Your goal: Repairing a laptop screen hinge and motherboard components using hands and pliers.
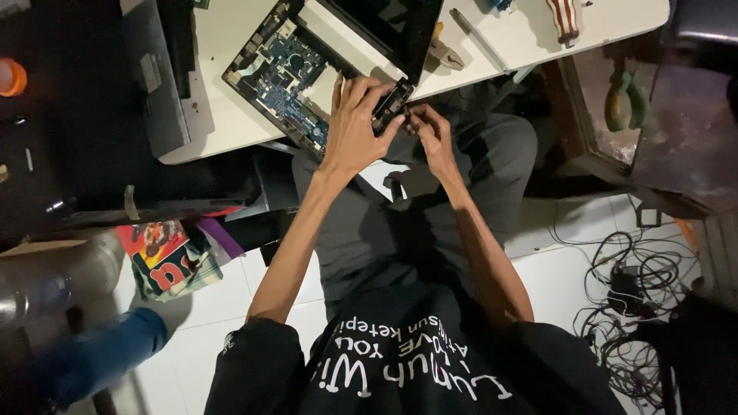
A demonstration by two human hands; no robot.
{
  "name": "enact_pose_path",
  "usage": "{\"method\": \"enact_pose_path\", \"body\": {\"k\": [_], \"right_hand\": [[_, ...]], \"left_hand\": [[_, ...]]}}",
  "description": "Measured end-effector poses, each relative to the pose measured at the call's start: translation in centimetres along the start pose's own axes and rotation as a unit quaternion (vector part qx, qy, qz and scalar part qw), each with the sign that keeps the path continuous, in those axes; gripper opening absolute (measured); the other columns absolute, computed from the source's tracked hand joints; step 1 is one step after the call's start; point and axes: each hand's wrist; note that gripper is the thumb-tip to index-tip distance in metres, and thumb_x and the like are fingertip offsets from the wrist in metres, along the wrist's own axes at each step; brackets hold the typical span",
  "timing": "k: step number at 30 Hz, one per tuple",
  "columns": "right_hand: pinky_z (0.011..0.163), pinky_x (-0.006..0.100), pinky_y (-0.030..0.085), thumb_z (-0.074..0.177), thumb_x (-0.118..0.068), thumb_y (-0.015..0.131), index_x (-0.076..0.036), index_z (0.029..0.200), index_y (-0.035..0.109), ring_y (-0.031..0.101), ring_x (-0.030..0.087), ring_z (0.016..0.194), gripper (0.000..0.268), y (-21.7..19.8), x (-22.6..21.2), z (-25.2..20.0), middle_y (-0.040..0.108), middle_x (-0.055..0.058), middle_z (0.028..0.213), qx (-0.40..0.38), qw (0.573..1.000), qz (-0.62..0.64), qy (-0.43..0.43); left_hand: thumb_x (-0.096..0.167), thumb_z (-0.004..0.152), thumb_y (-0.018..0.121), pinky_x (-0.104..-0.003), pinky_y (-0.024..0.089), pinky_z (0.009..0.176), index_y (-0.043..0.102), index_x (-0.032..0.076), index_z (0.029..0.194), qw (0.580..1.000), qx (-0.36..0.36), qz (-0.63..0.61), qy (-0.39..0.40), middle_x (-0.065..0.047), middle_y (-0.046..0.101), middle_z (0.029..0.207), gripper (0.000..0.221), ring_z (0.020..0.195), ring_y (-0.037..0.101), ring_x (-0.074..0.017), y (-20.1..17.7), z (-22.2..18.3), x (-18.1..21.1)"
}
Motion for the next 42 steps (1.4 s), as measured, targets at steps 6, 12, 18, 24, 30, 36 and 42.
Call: {"method": "enact_pose_path", "body": {"k": [6, 12, 18, 24, 30, 36, 42], "right_hand": [[0.086, 0.025, 0.038, 0.106, -0.027, 0.05, -0.002, 0.112, 0.059, 0.048, 0.011, 0.09, 0.028, 0.8, 0.0, 0.5, 0.059, 0.001, 0.1, -0.016, 0.999, -0.031, -0.007], [0.071, 0.024, 0.038, 0.101, -0.019, 0.062, -0.002, 0.097, 0.059, 0.044, 0.01, 0.075, 0.018, 1.6, 0.6, 1.1, 0.053, 0.001, 0.085, 0.039, 0.992, -0.101, 0.057], [0.064, 0.024, 0.036, 0.095, -0.043, 0.068, -0.007, 0.086, 0.06, 0.041, 0.009, 0.07, 0.039, 2.1, -0.8, 1.4, 0.049, -0.002, 0.077, 0.076, 0.98, -0.159, 0.097], [0.062, 0.025, 0.038, 0.091, -0.049, 0.068, -0.003, 0.08, 0.065, 0.045, 0.01, 0.066, 0.047, 2.7, -2.7, 1.7, 0.053, -0.001, 0.072, 0.093, 0.968, -0.175, 0.153], [0.063, 0.03, 0.04, 0.091, -0.054, 0.061, -0.001, 0.078, 0.056, 0.042, 0.013, 0.067, 0.055, 3.8, -2.2, 1.6, 0.049, 0.002, 0.07, 0.103, 0.967, -0.171, 0.156], [0.071, 0.029, 0.045, 0.088, -0.047, 0.06, 0.004, 0.093, 0.071, 0.053, 0.015, 0.072, 0.053, 4.5, -4.4, 1.8, 0.063, 0.006, 0.079, 0.115, 0.958, -0.154, 0.212], [0.073, 0.033, 0.047, 0.089, -0.033, 0.061, 0.006, 0.089, 0.06, 0.051, 0.017, 0.079, 0.039, 3.2, -1.7, 1.4, 0.063, 0.01, 0.086, 0.087, 0.972, -0.159, 0.152]], "left_hand": [[0.007, 0.083, 0.068, -0.058, 0.015, 0.127, 0.065, 0.0, 0.125, 0.998, 0.005, -0.059, 0.002, -0.01, 0.059, 0.117, 0.043, 0.113, 0.058, -0.0296, -0.7, 0.2, 0.7], [-0.005, 0.078, 0.043, -0.057, 0.01, 0.128, 0.065, -0.005, 0.123, 0.988, -0.005, -0.153, -0.006, -0.014, 0.058, 0.121, 0.05, 0.119, 0.053, -0.0338, -1.2, 0.2, 0.9], [0.0, 0.083, 0.038, -0.053, 0.011, 0.13, 0.057, -0.001, 0.136, 0.977, 0.007, -0.208, -0.043, -0.015, 0.066, 0.119, 0.056, 0.12, 0.057, -0.0308, -0.7, 0.0, 0.1], [0.004, 0.082, 0.038, -0.057, 0.013, 0.131, 0.053, -0.005, 0.135, 0.97, 0.022, -0.242, -0.025, -0.017, 0.068, 0.118, 0.056, 0.12, 0.059, -0.0335, -0.5, 0.0, -0.2], [0.02, 0.094, 0.041, -0.059, 0.014, 0.13, 0.05, -0.003, 0.139, 0.969, 0.024, -0.244, -0.021, -0.018, 0.066, 0.121, 0.051, 0.117, 0.061, -0.0319, -0.3, -0.1, -0.5], [0.014, 0.096, 0.047, -0.056, 0.021, 0.129, 0.055, 0.005, 0.138, 0.98, 0.053, -0.192, -0.014, -0.011, 0.067, 0.117, 0.044, 0.118, 0.06, -0.0285, -1.8, 0.1, 0.8], [-0.007, 0.075, 0.063, -0.037, 0.058, 0.095, 0.074, 0.001, 0.103, 0.974, 0.131, -0.073, 0.172, -0.011, 0.065, 0.115, 0.031, 0.111, 0.065, -0.0285, -0.9, 2.7, 3.0]]}}
Point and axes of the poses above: each hand's wrist, its own z-axis towards the middle knuckle, its own y-axis out of the palm, x = y × z
